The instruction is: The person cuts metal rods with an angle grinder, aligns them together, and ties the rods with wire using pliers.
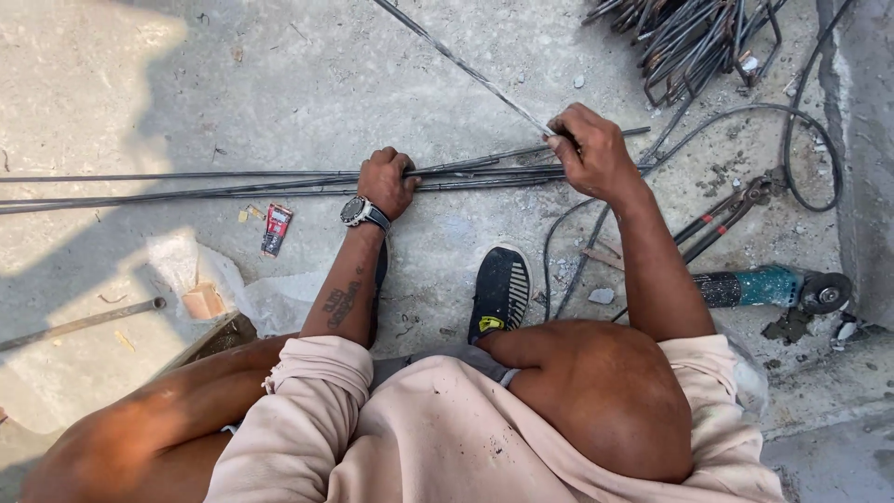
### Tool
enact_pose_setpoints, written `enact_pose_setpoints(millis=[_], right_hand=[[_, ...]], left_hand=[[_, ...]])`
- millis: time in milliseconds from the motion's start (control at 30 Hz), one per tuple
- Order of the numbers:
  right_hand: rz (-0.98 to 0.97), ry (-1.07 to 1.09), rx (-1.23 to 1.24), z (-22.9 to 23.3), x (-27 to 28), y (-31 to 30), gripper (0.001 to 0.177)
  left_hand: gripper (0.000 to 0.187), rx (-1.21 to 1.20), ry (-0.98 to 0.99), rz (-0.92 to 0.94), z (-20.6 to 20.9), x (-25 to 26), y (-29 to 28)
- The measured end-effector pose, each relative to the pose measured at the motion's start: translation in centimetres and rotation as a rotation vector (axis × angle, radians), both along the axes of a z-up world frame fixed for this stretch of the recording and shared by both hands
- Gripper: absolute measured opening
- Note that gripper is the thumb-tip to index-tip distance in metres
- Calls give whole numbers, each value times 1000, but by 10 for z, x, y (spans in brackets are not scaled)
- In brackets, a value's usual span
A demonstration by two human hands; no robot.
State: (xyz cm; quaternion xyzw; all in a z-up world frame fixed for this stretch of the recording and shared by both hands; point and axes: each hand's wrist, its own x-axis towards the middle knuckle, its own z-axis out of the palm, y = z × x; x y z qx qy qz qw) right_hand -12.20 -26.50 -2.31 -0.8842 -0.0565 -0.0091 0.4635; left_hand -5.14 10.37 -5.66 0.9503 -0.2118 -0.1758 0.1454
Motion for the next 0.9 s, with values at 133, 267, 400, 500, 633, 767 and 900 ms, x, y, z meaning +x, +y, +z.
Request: enact_pose_setpoints(millis=[133,267,400,500,633,767,900], right_hand=[[-215,199,253,21,-58,-7,6],[-292,81,205,16,-75,20,7],[-278,-32,-85,6,-60,33,7],[-164,-137,-210,-1,-60,28,8],[-108,-47,-240,-7,-66,23,15],[-86,-1,-295,-11,-75,21,21],[-78,-27,-265,-15,-76,20,21]], left_hand=[[20,110,-116,-120,11,-4,-6],[18,238,221,-102,14,-7,-8],[29,211,355,31,28,-3,-14],[33,113,104,15,35,-3,-20],[24,147,172,-88,32,8,-17],[36,40,318,-65,29,12,2],[23,161,293,-70,19,13,10]])
